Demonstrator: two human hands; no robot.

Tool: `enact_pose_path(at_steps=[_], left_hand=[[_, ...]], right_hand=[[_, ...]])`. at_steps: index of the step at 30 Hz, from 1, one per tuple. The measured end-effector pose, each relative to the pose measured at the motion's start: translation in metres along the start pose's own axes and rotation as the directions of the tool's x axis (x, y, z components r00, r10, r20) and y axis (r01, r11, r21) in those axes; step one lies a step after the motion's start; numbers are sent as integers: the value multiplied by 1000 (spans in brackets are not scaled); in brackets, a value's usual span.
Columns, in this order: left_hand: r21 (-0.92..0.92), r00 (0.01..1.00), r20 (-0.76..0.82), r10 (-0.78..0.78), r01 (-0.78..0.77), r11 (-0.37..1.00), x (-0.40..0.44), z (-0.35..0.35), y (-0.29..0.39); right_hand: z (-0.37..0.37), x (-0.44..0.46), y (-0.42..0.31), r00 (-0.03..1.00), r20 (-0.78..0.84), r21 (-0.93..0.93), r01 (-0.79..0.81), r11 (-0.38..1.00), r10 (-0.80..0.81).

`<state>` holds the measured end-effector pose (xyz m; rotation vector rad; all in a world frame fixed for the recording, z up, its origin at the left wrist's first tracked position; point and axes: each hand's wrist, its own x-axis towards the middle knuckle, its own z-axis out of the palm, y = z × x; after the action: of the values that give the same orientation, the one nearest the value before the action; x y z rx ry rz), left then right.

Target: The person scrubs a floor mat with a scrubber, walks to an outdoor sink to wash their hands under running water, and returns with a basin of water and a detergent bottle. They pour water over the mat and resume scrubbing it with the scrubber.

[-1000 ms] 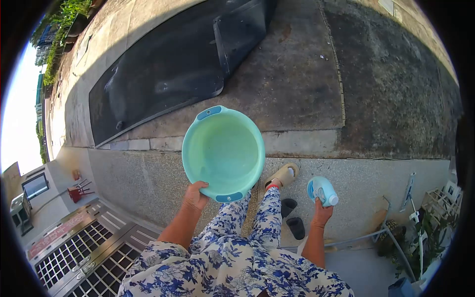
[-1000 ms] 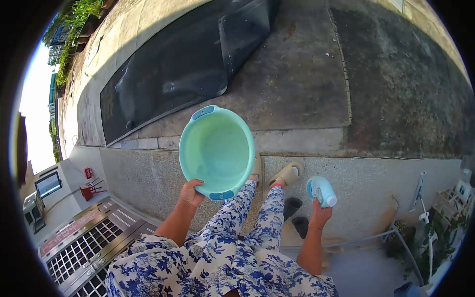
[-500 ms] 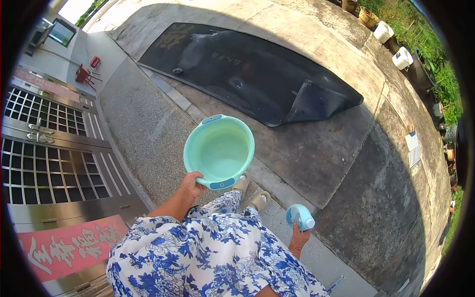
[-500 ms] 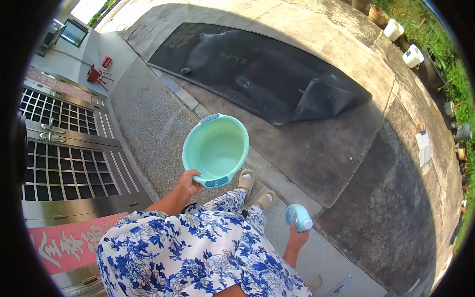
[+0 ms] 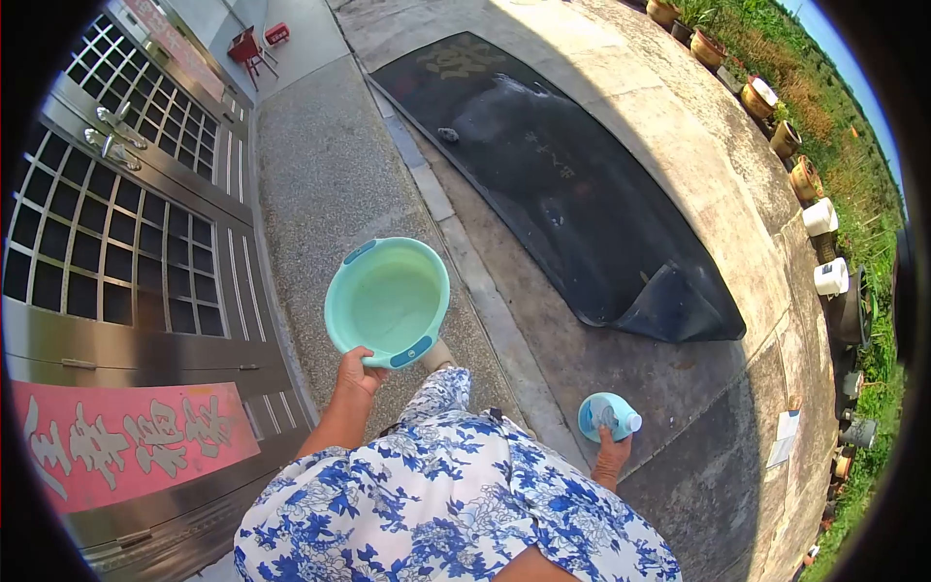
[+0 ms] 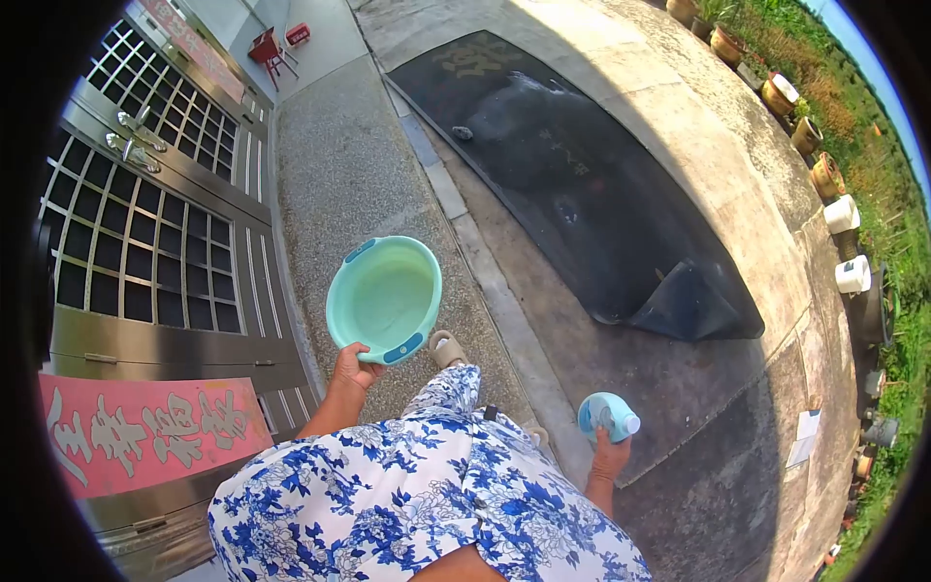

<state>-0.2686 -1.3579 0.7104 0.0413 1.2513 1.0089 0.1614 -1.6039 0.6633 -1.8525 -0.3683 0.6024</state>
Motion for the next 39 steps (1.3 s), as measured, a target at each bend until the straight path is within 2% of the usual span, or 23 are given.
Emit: enact_pose_path(at_steps=[1, 2, 4, 6, 9, 11, 15, 18, 21, 22, 24, 26, 28, 31, 35, 37, 39], left_hand=[[-60, 997, -22, 72, -74, 995, -7, 14, 15], [-70, 997, -40, 65, -68, 995, 9, 4, 33], [-68, 990, -138, 15, -25, 997, 37, -22, 60], [-104, 988, -148, 37, -52, 993, 52, -28, 93], [-100, 981, -177, 77, -95, 990, 71, -21, 144], [-167, 986, -136, 92, -114, 979, 88, -16, 172], [-200, 974, -199, 107, -147, 969, 136, -5, 216], [-317, 970, -214, 119, -184, 931, 171, 3, 243], [-361, 970, -220, 99, -175, 916, 197, 11, 277], [-368, 966, -223, 132, -208, 906, 205, 26, 293], [-341, 927, -330, 178, -293, 893, 209, 37, 316], [-354, 926, -356, 124, -256, 900, 229, 22, 334], [-431, 925, -333, 183, -321, 843, 245, 34, 358], [-421, 907, -389, 160, -330, 845, 274, 45, 396], [-376, 898, -412, 152, -320, 870, 330, 43, 455], [-348, 892, -428, 149, -315, 883, 364, 32, 486], [-325, 912, -371, 173, -302, 896, 390, 38, 536]], right_hand=[[22, 8, -12, 997, -22, 93, -68, 993, 70], [38, 8, -22, 987, -36, 170, -147, 974, 155], [76, 15, -44, 986, -13, 163, -161, 973, 165], [120, 22, -80, 961, -85, 264, -233, 936, 263], [173, 36, -117, 956, -69, 257, -258, 931, 284], [203, 48, -135, 948, -95, 203, -281, 938, 305], [264, 88, -152, 962, -59, 243, -246, 938, 268], [322, 127, -168, 959, -55, 216, -259, 941, 277], [390, 186, -166, 987, 53, 239, -162, 957, 154], [425, 208, -184, 987, 81, 259, -157, 953, 141], [476, 226, -213, 960, 212, 274, -238, 932, 183], [531, 251, -242, 949, 284, 192, -197, 961, 137], [589, 268, -281, 940, 321, 148, -172, 974, 117], [670, 290, -313, 912, 408, 207, -135, 969, 40], [771, 300, -332, 909, 416, 225, -134, 965, 29], [805, 291, -344, 917, 383, 199, -204, 959, 115], [845, 280, -357, 931, 335, 207, -225, 952, 147]])
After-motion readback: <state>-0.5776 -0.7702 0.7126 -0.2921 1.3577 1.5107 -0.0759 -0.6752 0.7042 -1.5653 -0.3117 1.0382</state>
